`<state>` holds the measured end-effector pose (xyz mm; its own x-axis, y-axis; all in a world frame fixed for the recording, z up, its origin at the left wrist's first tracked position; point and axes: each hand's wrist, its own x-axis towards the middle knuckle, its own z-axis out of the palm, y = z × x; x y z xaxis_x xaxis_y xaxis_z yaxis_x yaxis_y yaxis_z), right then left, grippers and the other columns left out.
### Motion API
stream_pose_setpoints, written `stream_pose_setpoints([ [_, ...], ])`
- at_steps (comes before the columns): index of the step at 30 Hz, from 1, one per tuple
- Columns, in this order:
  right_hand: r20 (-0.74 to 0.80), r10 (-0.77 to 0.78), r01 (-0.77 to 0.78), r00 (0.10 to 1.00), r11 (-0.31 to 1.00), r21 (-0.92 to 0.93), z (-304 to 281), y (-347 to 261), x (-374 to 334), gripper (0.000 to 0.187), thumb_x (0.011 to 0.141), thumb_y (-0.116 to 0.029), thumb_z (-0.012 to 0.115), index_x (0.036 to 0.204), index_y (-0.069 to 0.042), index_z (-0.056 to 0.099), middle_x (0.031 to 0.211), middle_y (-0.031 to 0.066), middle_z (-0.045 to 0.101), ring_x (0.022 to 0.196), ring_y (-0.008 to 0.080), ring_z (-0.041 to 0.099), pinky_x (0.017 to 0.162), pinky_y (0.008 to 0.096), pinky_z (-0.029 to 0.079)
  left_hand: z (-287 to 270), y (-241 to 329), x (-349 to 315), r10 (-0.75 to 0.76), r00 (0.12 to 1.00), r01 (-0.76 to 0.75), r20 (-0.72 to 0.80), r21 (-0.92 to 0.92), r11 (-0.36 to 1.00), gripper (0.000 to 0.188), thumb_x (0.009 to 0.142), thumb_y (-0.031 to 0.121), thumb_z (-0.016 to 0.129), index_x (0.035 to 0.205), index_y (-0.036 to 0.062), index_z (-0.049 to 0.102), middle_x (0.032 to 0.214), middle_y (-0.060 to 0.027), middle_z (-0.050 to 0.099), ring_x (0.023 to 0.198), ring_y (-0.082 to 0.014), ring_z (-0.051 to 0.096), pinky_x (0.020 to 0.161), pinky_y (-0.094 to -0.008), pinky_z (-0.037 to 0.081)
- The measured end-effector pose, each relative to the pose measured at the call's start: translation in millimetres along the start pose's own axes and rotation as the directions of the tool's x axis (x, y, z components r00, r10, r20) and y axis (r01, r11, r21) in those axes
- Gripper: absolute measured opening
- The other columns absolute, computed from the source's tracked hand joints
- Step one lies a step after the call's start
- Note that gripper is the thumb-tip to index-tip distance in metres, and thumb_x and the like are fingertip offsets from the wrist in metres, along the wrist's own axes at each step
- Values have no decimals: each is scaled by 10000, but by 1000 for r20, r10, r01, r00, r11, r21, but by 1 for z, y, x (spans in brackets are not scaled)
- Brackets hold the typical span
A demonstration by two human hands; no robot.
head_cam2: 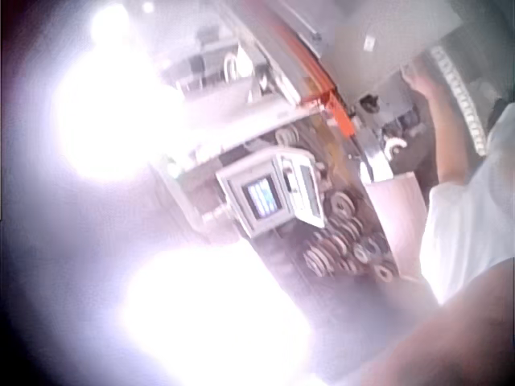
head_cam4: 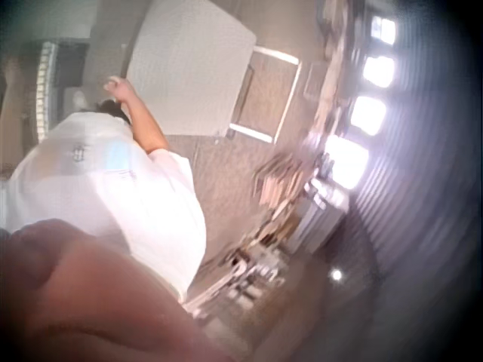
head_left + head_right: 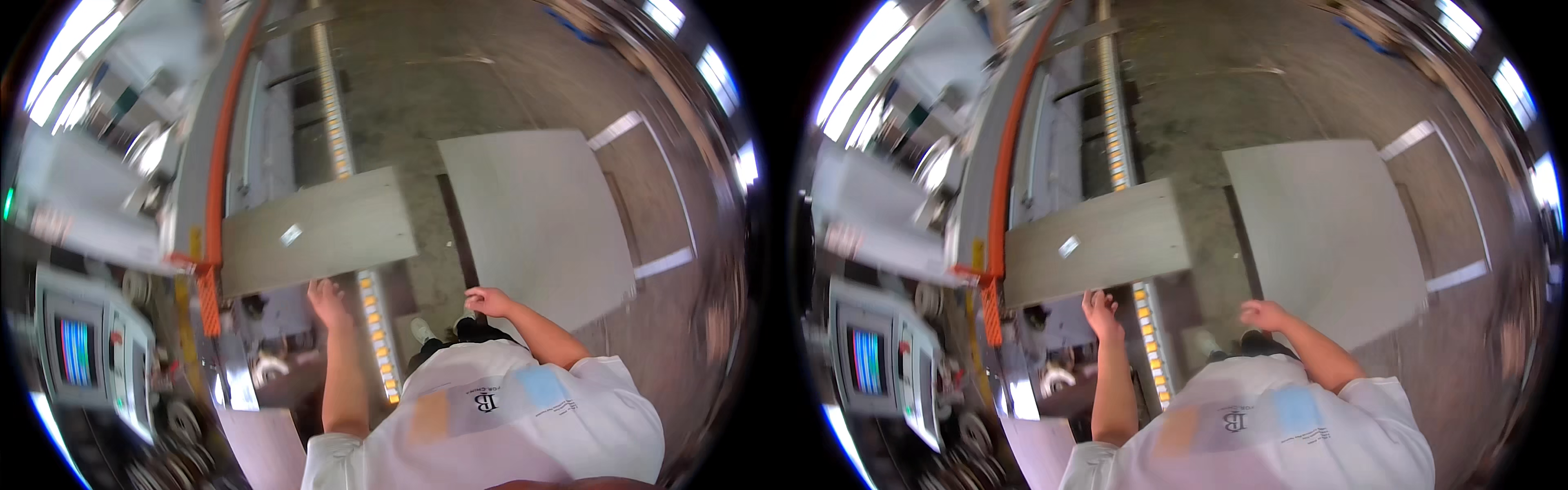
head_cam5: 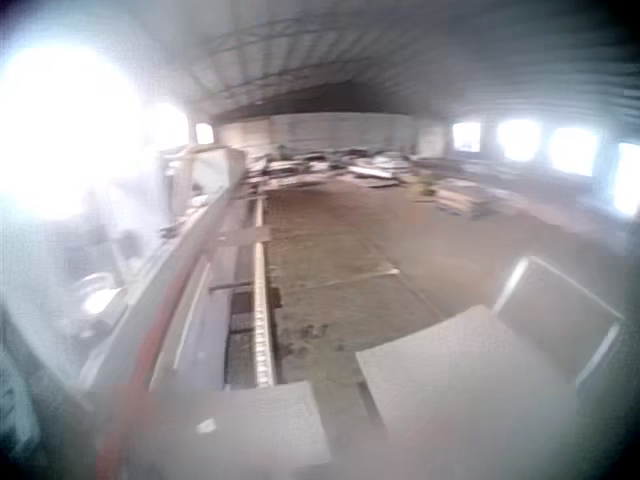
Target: The person repeatedly picks up rectangular wood panels from a conveyor belt and stacks them on the floor. They then carry a metal frame across the workshop and place it on a table.
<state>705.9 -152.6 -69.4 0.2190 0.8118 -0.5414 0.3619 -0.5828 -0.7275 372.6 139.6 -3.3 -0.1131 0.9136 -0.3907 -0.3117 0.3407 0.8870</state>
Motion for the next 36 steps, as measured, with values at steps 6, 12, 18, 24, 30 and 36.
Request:
stream_pose_setpoints([
  [6, -82, 414, -395, 907, 901, 177, 47, 241, -214, 419, 930, -443, 677, 1204, -127, 690, 968, 80, 715, 863, 213, 689, 718, 409, 559, 43, -102, -78, -248, 715, -29, 654, 381, 924, 161, 986, 134, 610, 1071, 28, 698, 987, -22, 658, 735, -148, 608, 678, -291, 505],
  [12, 131, 749, -596, 650, 394, 700, 166, 264, -375, 534, 967, -512, 602, 1329, -121, 644, 1287, 103, 675, 1021, 230, 676, 872, 473, 553, 35, -185, -188, -561, 168, -563, 810, 546, 620, 253, 1003, 241, 582, 1137, 47, 676, 850, -49, 700, 790, -133, 648, 745, -319, 525],
  [18, -37, 646, -391, 762, 505, 770, 258, 297, -441, 495, 966, -482, 602, 1287, -108, 651, 1264, 111, 682, 1010, 234, 683, 855, 466, 554, -2, -276, -269, -746, -77, -825, 661, 378, 421, 273, 985, 334, 603, 1104, 100, 680, 927, -103, 739, 876, -267, 704, 775, -388, 538],
  [24, -34, 699, -331, 714, 380, 864, 318, 380, -533, 457, 964, -452, 601, 1244, -95, 658, 1242, 120, 689, 999, 238, 690, 837, 459, 555, -18, -372, -341, -770, -229, -951, 596, 33, 308, 329, 965, 380, 587, 1159, 137, 694, 1147, -178, 718, 1055, -415, 673, 884, -464, 545],
  [30, -131, 764, -136, 632, 275, 952, 326, 428, -612, 421, 962, -422, 601, 1202, -82, 666, 1219, 128, 696, 988, 242, 697, 819, 453, 556, -15, -464, -389, -815, -321, -946, 484, -199, 254, 315, 965, 361, 561, 1141, 156, 722, 1158, -149, 727, 1071, -380, 686, 892, -463, 546],
  [36, -174, 826, 78, 537, 156, 985, 325, 468, -647, 386, 961, -392, 601, 1159, -68, 673, 1197, 137, 703, 977, 246, 704, 801, 446, 557, 27, -469, -464, -915, -111, -994, 388, -42, 103, 262, 960, 340, 591, 1033, 119, 712, 979, -113, 724, 928, -308, 697, 791, -435, 559],
])
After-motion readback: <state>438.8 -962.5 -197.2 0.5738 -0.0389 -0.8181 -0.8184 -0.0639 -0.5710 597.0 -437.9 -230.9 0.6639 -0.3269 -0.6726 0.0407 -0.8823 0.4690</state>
